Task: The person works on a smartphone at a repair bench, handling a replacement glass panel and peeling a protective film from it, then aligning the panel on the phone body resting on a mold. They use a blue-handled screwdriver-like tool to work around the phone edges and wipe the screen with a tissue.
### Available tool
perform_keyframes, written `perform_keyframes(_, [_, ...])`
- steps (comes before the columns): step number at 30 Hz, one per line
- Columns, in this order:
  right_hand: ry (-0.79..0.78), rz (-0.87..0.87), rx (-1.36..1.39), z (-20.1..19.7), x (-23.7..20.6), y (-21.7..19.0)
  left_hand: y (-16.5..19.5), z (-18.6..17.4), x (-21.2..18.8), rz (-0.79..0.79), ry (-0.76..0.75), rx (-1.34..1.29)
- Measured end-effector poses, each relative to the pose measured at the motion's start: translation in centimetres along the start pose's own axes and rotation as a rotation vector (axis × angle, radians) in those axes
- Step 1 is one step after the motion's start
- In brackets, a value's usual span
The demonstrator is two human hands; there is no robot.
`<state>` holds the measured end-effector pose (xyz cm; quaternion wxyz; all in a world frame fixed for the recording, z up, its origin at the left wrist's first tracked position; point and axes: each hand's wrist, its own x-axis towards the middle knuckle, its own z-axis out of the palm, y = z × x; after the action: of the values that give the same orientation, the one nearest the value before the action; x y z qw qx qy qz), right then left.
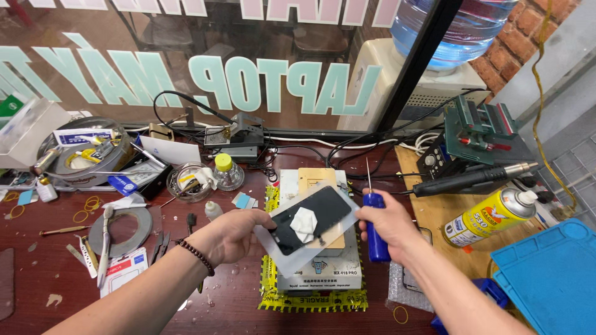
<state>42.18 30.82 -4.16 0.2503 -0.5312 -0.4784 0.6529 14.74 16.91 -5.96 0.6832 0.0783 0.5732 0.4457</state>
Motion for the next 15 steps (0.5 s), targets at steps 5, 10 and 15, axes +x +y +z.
perform_keyframes(5, [-0.056, -0.142, -0.219, 1.3, 5.1, -4.0, -0.4, 1.1, -0.2, 0.042, 0.07, 0.08])
perform_keyframes(10, [-0.127, -0.216, -0.346, 3.9, 8.8, -6.9, -0.8, 2.9, -1.0, 0.129, 0.122, 0.271])
perform_keyframes(15, [-0.074, -0.288, -0.482, 5.6, 8.6, -7.9, -0.4, 4.1, -2.4, 0.424, 0.386, 1.08])
